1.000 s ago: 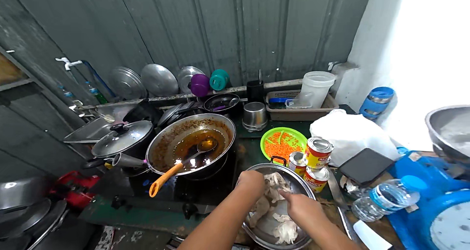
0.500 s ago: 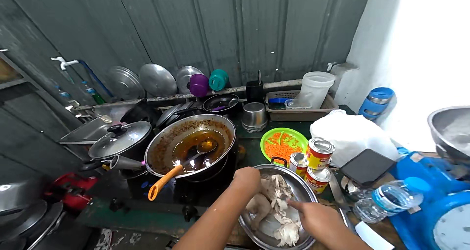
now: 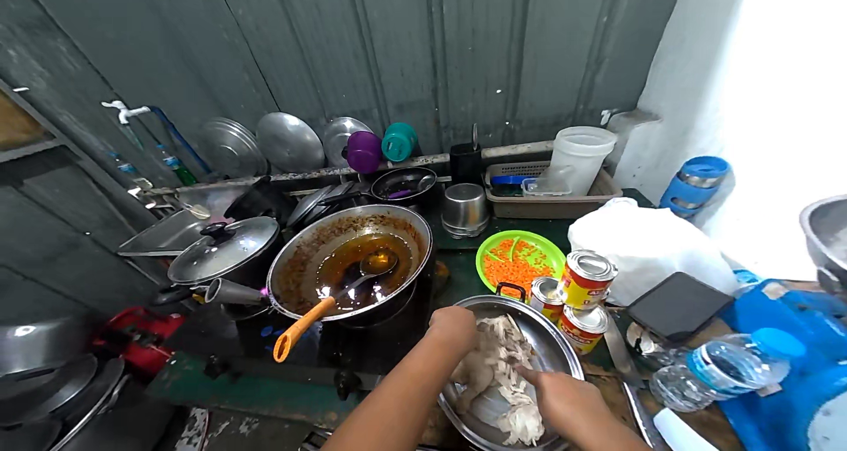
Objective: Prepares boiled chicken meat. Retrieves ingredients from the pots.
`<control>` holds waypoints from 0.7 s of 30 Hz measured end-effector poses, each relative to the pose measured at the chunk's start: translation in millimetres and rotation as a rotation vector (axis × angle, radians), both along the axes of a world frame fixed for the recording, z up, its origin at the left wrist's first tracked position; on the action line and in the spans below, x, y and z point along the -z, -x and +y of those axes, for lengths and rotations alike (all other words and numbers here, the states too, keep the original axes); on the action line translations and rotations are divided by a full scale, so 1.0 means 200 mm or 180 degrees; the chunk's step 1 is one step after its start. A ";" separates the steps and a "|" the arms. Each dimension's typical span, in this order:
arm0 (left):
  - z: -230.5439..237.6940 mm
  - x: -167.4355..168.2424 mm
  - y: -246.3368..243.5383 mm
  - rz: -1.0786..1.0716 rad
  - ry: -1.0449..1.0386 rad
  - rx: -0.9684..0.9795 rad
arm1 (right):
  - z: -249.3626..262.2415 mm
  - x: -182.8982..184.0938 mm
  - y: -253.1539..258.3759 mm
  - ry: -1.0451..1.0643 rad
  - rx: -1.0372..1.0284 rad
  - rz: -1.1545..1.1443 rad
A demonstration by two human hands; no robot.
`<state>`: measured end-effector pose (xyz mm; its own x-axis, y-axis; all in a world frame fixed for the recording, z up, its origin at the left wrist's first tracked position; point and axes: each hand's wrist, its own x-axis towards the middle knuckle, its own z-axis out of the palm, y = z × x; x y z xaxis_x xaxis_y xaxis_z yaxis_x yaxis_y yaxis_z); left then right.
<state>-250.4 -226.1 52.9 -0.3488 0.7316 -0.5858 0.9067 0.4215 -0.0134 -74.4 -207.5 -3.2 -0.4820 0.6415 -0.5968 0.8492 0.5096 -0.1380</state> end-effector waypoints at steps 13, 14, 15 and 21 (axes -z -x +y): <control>0.03 0.02 -0.04 0.0123 0.0039 0.0003 | -0.01 0.04 0.06 -0.0023 -0.0203 -0.0065; 0.03 0.01 -0.04 0.0120 0.0033 0.0018 | -0.03 0.01 0.02 0.0048 -0.0219 -0.0155; 0.03 0.01 -0.03 0.0106 0.0023 0.0026 | -0.03 -0.03 -0.01 0.0117 -0.0213 -0.0219; 0.00 0.03 -0.02 0.0021 -0.0019 0.0003 | 0.05 -0.11 0.06 -0.0193 -0.0055 0.0109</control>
